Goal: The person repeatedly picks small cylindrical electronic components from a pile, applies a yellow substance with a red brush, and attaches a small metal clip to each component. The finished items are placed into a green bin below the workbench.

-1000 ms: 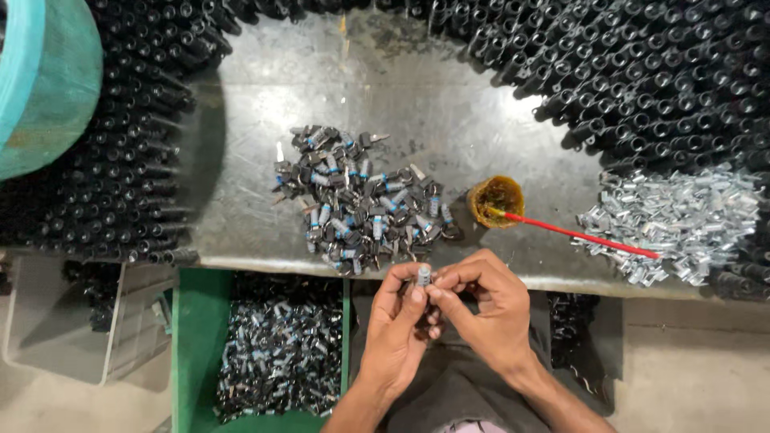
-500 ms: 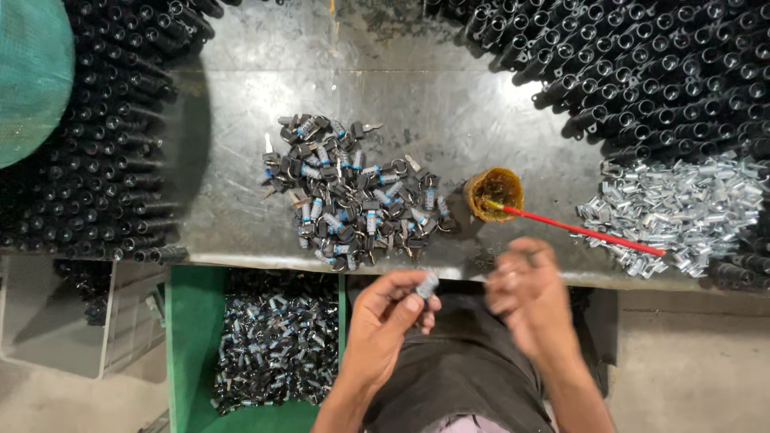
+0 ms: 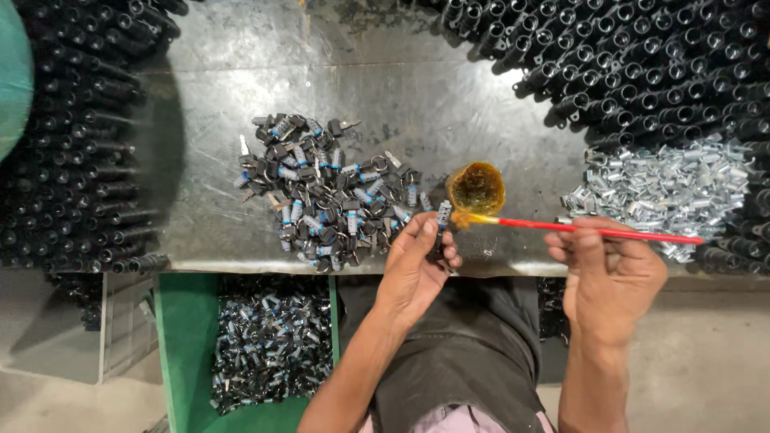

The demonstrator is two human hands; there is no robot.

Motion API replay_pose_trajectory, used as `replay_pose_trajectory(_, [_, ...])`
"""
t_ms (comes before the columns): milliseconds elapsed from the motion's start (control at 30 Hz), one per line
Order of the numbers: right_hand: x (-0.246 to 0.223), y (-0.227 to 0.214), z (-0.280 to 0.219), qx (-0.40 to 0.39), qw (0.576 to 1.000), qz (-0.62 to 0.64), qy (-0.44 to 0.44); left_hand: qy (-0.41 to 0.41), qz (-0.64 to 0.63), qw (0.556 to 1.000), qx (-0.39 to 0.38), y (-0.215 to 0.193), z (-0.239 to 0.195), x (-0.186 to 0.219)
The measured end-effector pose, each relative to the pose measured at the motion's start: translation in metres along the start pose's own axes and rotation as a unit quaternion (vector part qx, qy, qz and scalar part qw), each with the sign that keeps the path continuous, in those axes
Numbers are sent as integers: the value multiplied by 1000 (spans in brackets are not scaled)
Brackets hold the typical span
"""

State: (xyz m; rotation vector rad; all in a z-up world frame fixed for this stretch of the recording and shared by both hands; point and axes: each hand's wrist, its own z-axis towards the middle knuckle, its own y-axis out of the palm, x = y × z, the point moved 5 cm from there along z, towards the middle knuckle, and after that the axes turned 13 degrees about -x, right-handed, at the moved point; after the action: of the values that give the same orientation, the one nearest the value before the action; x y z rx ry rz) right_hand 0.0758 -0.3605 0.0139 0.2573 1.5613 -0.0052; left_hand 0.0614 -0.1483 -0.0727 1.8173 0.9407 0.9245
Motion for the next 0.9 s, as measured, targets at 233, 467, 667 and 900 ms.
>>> replay_pose_trajectory(233, [-18,21,15,-38,974,-222,-16,-15,-47,998,-38,7,-17,-5])
replay_pose_trajectory(467, [-1,46,-2,-323,838,-429,100,-98,431,887,-132,-9,-121,96])
replay_pose_trajectory(667, [32,55,-33,-325,822,-468,23,-44,878,450,156,-1,-168,145])
replay_pose_trajectory(900, [55,62,-39,-335,781,-526,-24,83,793,597,91,47,-43,55])
